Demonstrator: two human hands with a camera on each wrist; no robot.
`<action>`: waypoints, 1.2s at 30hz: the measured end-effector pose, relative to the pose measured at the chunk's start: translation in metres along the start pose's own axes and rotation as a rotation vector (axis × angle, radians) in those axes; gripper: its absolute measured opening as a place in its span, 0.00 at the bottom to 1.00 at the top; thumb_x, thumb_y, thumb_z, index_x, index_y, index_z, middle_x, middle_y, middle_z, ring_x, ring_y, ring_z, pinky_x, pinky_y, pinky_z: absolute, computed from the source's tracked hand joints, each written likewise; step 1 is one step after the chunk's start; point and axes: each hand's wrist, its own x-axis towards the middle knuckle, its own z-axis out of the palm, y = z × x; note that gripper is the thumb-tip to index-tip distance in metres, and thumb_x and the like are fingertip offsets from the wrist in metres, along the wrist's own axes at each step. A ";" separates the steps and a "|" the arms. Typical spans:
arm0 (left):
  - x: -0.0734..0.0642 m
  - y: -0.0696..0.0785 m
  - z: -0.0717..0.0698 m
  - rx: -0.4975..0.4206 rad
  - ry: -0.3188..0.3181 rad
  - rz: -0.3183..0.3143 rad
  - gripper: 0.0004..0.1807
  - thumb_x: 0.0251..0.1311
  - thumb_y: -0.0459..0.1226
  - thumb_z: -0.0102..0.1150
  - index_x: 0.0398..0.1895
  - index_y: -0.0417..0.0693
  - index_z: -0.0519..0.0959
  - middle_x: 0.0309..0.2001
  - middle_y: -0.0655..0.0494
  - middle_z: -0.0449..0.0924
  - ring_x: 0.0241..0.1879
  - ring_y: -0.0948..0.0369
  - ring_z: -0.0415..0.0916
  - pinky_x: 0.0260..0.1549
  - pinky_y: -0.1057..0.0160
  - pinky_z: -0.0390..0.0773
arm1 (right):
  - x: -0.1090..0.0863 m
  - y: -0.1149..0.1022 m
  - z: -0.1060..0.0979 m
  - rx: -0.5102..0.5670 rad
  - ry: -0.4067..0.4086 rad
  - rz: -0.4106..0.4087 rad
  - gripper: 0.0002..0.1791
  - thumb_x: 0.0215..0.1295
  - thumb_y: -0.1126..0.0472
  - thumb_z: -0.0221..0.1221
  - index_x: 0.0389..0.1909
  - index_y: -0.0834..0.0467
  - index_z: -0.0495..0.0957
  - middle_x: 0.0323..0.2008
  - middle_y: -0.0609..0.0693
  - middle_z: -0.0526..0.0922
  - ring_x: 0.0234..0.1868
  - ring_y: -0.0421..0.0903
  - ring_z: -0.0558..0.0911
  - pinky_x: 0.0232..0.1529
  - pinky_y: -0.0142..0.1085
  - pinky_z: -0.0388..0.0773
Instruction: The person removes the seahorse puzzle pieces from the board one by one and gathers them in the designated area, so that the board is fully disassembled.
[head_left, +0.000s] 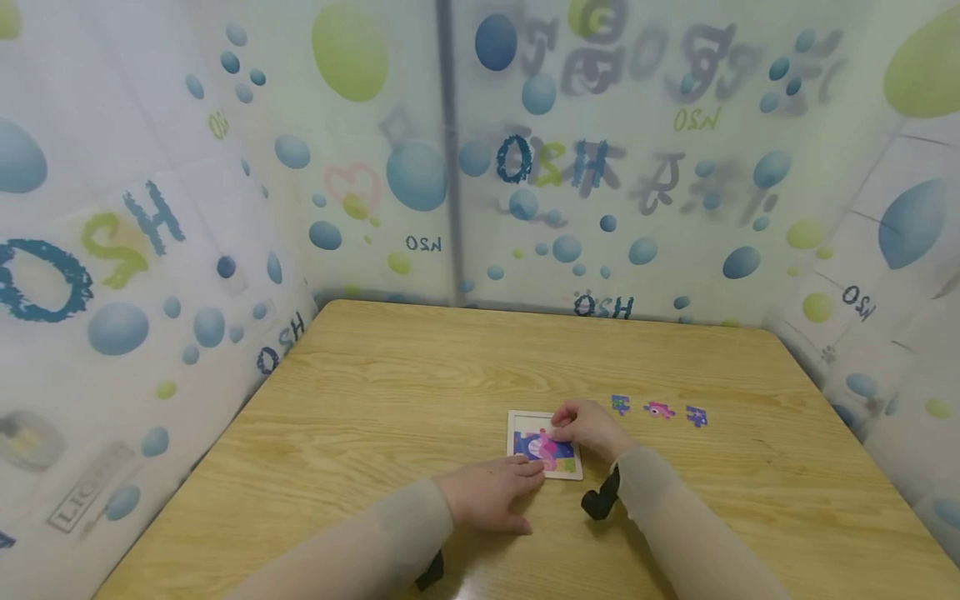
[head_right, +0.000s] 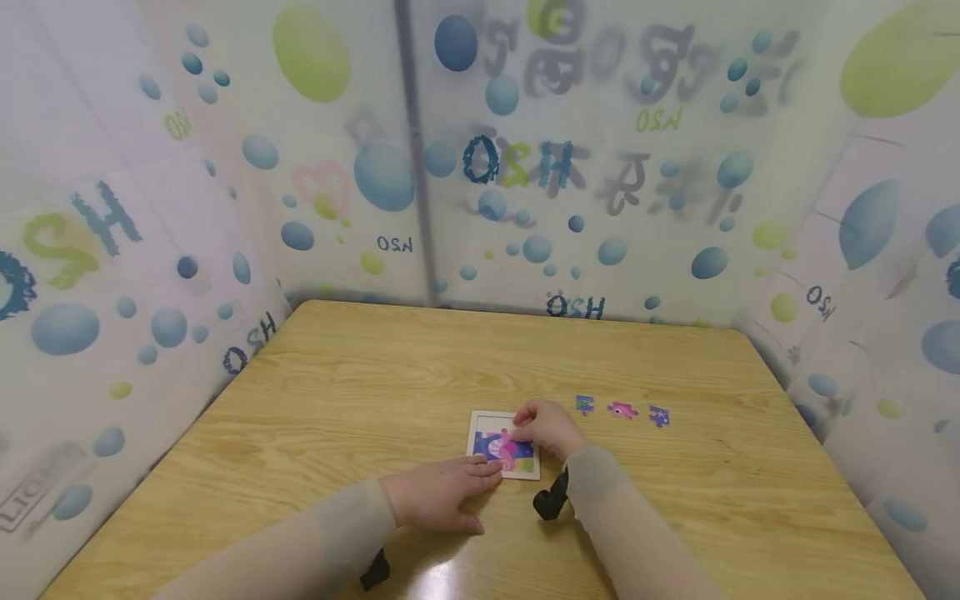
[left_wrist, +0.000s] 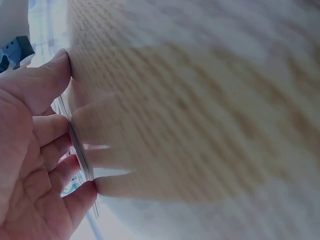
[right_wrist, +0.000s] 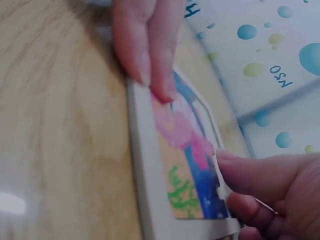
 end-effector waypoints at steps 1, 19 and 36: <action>0.000 0.000 0.000 -0.003 -0.002 -0.002 0.39 0.62 0.57 0.56 0.72 0.49 0.62 0.73 0.57 0.54 0.71 0.56 0.54 0.68 0.61 0.56 | 0.000 -0.002 -0.001 0.012 0.000 0.004 0.09 0.60 0.62 0.65 0.40 0.58 0.79 0.35 0.52 0.78 0.38 0.48 0.73 0.43 0.40 0.70; 0.003 -0.002 0.002 0.006 0.007 0.025 0.39 0.62 0.56 0.57 0.71 0.45 0.63 0.72 0.54 0.57 0.71 0.57 0.53 0.68 0.63 0.55 | -0.007 -0.027 0.039 0.120 -0.087 -0.013 0.09 0.59 0.62 0.66 0.40 0.57 0.80 0.28 0.52 0.78 0.12 0.40 0.66 0.12 0.28 0.65; 0.004 -0.004 0.003 0.008 0.015 0.030 0.39 0.62 0.55 0.57 0.71 0.44 0.63 0.73 0.53 0.56 0.71 0.57 0.54 0.68 0.63 0.55 | -0.006 -0.037 0.045 -0.015 -0.041 -0.028 0.06 0.57 0.68 0.66 0.34 0.59 0.80 0.28 0.52 0.78 0.20 0.43 0.72 0.17 0.30 0.71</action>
